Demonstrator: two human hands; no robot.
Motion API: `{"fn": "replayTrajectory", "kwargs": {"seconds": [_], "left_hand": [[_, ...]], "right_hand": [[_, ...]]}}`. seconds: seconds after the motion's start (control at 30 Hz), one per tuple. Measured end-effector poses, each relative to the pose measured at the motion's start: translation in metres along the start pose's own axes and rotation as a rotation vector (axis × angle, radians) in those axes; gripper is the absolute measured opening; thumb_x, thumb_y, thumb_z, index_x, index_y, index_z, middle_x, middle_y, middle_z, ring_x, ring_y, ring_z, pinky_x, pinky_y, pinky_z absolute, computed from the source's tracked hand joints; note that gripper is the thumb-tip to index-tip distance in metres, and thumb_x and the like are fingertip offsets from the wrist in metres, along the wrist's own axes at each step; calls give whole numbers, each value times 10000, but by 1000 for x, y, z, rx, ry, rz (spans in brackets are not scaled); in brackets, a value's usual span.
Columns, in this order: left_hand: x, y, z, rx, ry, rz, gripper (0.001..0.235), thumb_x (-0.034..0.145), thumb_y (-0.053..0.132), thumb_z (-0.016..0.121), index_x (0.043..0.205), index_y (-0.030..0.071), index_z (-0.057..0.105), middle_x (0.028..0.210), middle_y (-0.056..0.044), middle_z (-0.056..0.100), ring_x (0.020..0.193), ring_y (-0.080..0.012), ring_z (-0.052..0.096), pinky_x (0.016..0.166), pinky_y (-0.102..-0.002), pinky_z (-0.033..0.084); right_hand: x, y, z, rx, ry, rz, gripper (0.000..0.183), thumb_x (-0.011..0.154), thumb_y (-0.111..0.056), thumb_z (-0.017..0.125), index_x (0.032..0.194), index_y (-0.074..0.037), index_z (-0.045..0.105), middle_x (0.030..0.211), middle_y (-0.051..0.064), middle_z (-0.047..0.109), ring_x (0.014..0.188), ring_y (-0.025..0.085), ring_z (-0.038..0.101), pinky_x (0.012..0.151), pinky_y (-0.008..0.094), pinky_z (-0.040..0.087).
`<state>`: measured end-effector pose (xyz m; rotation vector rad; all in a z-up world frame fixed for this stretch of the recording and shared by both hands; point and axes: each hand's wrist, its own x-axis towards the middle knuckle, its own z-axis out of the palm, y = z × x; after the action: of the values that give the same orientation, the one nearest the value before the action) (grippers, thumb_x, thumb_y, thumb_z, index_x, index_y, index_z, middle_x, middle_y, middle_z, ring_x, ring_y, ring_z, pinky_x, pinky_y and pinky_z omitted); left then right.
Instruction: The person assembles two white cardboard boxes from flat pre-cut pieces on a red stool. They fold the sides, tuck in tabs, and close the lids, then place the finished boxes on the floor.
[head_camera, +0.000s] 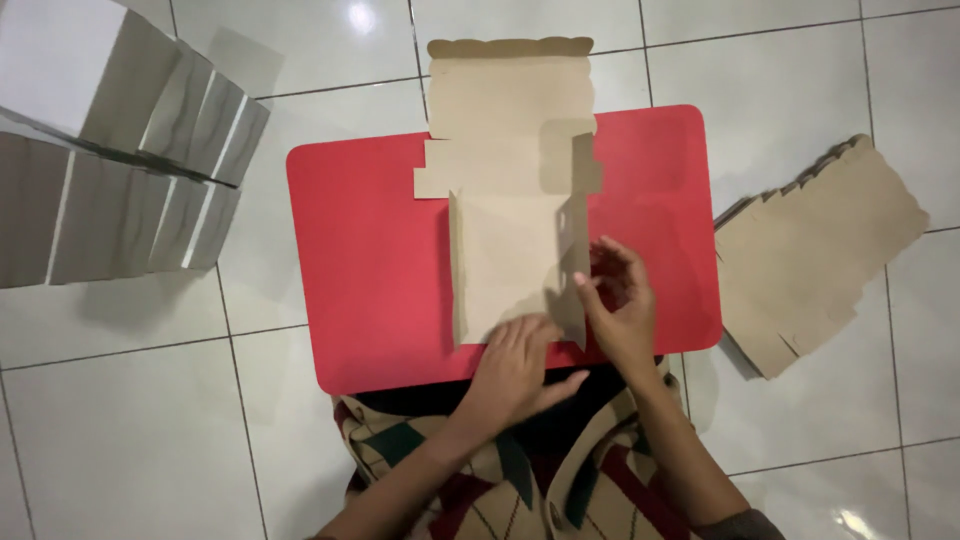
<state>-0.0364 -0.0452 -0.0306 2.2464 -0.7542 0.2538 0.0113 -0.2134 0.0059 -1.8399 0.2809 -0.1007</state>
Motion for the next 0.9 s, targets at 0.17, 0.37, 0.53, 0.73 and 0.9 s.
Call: {"fn": "replayTrajectory", "kwargs": {"seconds": [0.17,0.37,0.53,0.73,0.9], "left_hand": [[8,-21,38,34,-21,-36,733,715,421,844,1263,33,550,1088,-150,602,967,-327,614,798,-442,507],[31,-11,10,-79,-118,-125,463,894,405,764,1108,5,675,962,-125,635,912,-308,624,779,-406,508],[46,-11,-7,-9,-134,-98,372,966,412,670,1003,44,706,861,-101,649,839,-280,661,736,-393,521],[79,-7,-20,90,-176,-180,333,1001,422,598,1036,108,704,832,-78,700,789,-269,702,715,-391,520],[106,1,-30,201,-138,-251,295,1014,333,598,984,76,740,674,-98,688,647,-291,710,634,-392,534]], "right_hand": [[0,-4,0,-84,92,18,337,985,-148,715,1299,-48,641,1188,137,687,1165,297,667,969,424,551],[-3,6,-5,-61,154,95,203,1028,-179,694,1171,-39,662,972,108,691,920,250,700,825,408,567],[-3,8,-6,-64,149,148,206,1038,-219,691,1033,-14,713,852,149,731,816,231,719,746,385,567],[0,14,-10,101,102,178,153,1016,-158,698,970,-15,725,824,145,751,801,209,730,778,360,577],[1,11,-3,216,100,246,98,999,-104,694,973,-14,722,801,114,697,789,218,728,789,369,594]]}}
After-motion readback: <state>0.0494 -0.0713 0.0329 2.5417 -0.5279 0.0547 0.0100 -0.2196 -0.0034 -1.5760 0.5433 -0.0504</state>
